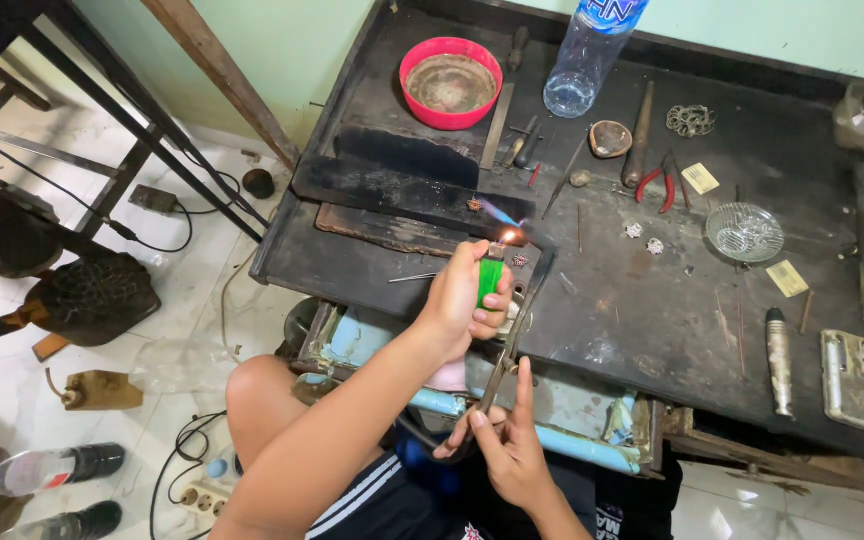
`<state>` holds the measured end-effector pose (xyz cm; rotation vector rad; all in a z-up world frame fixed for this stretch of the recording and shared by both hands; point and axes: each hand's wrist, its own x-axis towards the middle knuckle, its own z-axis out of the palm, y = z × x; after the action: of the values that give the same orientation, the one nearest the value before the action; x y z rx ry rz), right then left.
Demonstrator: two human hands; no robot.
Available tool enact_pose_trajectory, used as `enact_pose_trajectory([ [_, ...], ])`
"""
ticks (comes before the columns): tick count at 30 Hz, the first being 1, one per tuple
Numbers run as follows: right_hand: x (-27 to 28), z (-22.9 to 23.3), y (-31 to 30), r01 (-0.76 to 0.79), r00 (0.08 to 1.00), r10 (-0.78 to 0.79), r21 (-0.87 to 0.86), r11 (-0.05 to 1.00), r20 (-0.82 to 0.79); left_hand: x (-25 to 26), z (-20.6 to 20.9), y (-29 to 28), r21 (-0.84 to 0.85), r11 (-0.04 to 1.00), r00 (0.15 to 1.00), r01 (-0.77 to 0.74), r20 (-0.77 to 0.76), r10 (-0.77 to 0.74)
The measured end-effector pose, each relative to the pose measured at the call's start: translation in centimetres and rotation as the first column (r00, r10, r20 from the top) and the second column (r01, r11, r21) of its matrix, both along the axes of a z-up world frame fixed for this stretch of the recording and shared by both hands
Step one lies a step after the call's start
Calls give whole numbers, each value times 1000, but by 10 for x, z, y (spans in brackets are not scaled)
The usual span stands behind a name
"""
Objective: Soldering small metal jewelry components using a hand-held torch on a workbench
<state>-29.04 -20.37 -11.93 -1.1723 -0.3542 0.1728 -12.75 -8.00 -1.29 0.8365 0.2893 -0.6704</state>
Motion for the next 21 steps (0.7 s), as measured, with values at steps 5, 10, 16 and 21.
enact_pose_trajectory([
  [5,6,8,6,-42,999,43,40,998,-12,-4,-15,16,-36,999,1000,-7,-17,7],
  [10,10,19,17,-29,1000,29,-38,999,-8,-10,16,19,349,937,994,3,103,-42],
  [16,16,39,12,1,1000,3,-280,960,16,-85,-4,76,979,-75,711,-190,85,-698],
  [21,26,43,32,-32,999,43,-397,917,20,-126,-3,74,821,102,654,-562,517,-552],
])
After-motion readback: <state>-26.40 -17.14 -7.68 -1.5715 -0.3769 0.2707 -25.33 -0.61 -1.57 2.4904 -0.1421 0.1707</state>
